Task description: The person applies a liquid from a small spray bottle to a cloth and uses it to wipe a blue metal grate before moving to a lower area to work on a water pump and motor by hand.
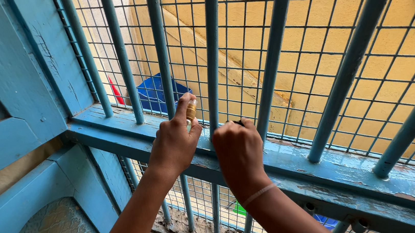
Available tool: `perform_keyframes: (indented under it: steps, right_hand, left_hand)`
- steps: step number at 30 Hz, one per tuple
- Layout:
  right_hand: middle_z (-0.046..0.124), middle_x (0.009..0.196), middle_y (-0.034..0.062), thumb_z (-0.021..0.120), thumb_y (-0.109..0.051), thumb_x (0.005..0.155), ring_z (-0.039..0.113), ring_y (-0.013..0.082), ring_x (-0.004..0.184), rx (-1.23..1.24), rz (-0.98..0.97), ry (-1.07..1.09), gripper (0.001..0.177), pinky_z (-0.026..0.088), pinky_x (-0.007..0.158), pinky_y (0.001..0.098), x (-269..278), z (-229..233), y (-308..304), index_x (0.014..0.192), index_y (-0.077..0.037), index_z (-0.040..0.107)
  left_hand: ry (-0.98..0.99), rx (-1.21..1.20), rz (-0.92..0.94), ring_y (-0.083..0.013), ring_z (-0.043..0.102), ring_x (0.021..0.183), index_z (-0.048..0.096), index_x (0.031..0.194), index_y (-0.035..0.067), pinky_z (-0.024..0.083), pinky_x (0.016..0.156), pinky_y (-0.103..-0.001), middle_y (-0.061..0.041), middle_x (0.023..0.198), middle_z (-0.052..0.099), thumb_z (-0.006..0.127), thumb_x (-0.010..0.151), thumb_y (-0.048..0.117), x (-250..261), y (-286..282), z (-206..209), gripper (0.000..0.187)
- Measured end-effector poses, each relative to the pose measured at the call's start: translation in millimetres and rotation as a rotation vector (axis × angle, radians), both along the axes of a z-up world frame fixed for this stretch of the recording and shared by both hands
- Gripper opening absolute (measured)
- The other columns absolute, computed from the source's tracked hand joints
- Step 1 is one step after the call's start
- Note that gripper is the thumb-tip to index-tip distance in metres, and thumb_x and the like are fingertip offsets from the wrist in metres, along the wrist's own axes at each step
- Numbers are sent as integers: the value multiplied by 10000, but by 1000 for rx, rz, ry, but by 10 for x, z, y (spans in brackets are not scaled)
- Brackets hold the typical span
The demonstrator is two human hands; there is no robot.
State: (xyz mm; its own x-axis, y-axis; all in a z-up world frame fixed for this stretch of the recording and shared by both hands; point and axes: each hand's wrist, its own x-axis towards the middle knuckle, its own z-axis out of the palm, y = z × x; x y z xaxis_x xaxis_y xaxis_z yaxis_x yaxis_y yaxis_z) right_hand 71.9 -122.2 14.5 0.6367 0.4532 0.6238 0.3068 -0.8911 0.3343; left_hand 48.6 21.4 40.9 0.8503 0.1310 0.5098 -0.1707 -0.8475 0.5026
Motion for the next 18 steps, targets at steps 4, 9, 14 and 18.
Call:
perform_keyframes:
  steps: [4, 9, 14, 18]
  right_hand:
    - [692, 605, 101, 676, -62, 963, 663, 108, 509, 132, 66, 90, 234, 473, 1147, 349, 102, 4, 13, 735, -59, 725]
    - [689, 616, 29, 707, -91, 892, 685, 164, 604, 96, 165, -33, 80, 351, 1100, 425, -73, -25, -165, 814, -93, 724]
    - [660, 613, 5, 696, -100, 925, 652, 162, 629, -35, 73, 120, 299, 232, 1105, 419, -283, 192, -94, 628, -131, 681]
    - [729, 748, -31, 688, -25, 904, 651, 153, 661, 132, 233, 397, 243, 302, 1009, 411, -635, 123, -353, 785, -221, 767]
  left_hand:
    - [38, -37, 5, -435, 749, 884, 294, 1519, 252, 629, 775, -547, -269, 1020, 734, 512, 1012, 244, 12, -11, -13, 552]
    - [-8, -4, 3, -438, 745, 889, 301, 1504, 245, 635, 751, -549, -259, 1045, 730, 528, 1003, 257, -2, -52, -33, 550]
    - [42, -14, 28, -438, 743, 891, 271, 1521, 250, 638, 750, -541, -275, 1025, 723, 518, 1007, 266, -65, -69, 39, 571]
    - [-25, -49, -32, -442, 745, 876, 264, 1521, 232, 642, 747, -534, -284, 1005, 723, 529, 1007, 254, -54, 16, 9, 579]
